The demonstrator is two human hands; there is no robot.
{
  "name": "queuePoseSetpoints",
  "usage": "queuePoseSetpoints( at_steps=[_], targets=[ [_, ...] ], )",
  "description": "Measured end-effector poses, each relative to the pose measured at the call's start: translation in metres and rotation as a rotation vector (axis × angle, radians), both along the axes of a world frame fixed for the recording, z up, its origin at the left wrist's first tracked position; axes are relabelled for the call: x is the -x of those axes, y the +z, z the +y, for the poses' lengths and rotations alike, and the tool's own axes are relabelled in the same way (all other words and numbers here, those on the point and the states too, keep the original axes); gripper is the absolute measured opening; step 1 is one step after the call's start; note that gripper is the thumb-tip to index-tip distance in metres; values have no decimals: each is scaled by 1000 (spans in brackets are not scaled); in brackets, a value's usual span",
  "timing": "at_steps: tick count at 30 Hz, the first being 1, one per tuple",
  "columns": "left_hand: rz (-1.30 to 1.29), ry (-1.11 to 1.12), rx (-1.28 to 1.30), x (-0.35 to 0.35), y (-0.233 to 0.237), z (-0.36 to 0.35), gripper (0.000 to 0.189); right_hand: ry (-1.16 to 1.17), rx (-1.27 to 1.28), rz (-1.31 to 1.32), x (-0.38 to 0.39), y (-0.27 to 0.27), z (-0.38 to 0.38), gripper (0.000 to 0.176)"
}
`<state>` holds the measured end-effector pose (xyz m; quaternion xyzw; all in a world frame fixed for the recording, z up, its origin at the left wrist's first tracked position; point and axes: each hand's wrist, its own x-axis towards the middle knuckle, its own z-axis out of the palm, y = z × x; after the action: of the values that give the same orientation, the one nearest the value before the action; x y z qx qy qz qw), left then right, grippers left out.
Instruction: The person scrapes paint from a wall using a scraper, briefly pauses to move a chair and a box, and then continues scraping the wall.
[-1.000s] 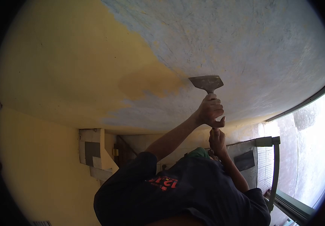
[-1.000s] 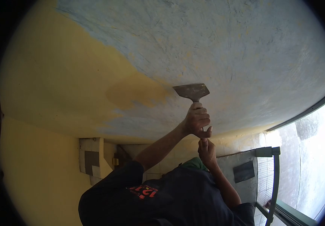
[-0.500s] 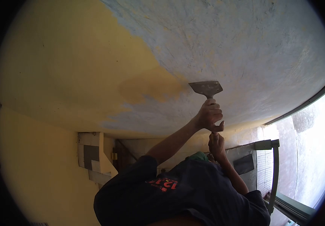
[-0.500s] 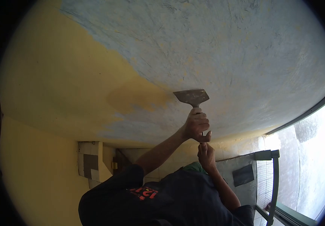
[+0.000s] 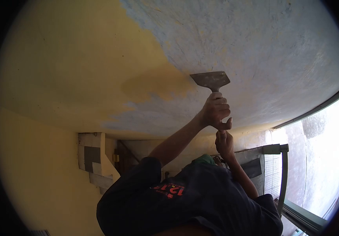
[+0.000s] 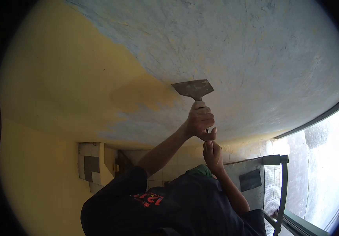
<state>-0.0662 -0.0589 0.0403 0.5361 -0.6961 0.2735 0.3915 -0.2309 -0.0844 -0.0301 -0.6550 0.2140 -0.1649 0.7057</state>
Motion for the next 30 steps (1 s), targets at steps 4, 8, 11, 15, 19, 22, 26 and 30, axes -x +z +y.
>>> queuePoseSetpoints(
  at_steps=[4,8,11,15,19,22,26,30],
  targets=[
    [52,8,-9,0,-23,-4,22,4,-8,-12,-3,-17,-1,52],
    [-6,13,1,-1,1,3,22,-11,-3,-9,-3,0,8,55],
    [-69,7,-7,-1,27,9,22,23,-25,-80,-5,17,8,55],
    [-52,14,13,-6,22,7,23,68,-135,-55,-5,17,7,54],
    [24,-18,0,-4,-8,2,23,23,-101,-93,-6,-10,11,53],
    [27,-32,4,-3,-1,4,23,97,-236,-41,2,4,7,51],
    [25,-30,3,-2,7,6,25,191,-282,-61,12,17,-6,48],
    [50,9,-26,22,0,30,27,288,-113,-7,44,25,-5,39]
  ],
)
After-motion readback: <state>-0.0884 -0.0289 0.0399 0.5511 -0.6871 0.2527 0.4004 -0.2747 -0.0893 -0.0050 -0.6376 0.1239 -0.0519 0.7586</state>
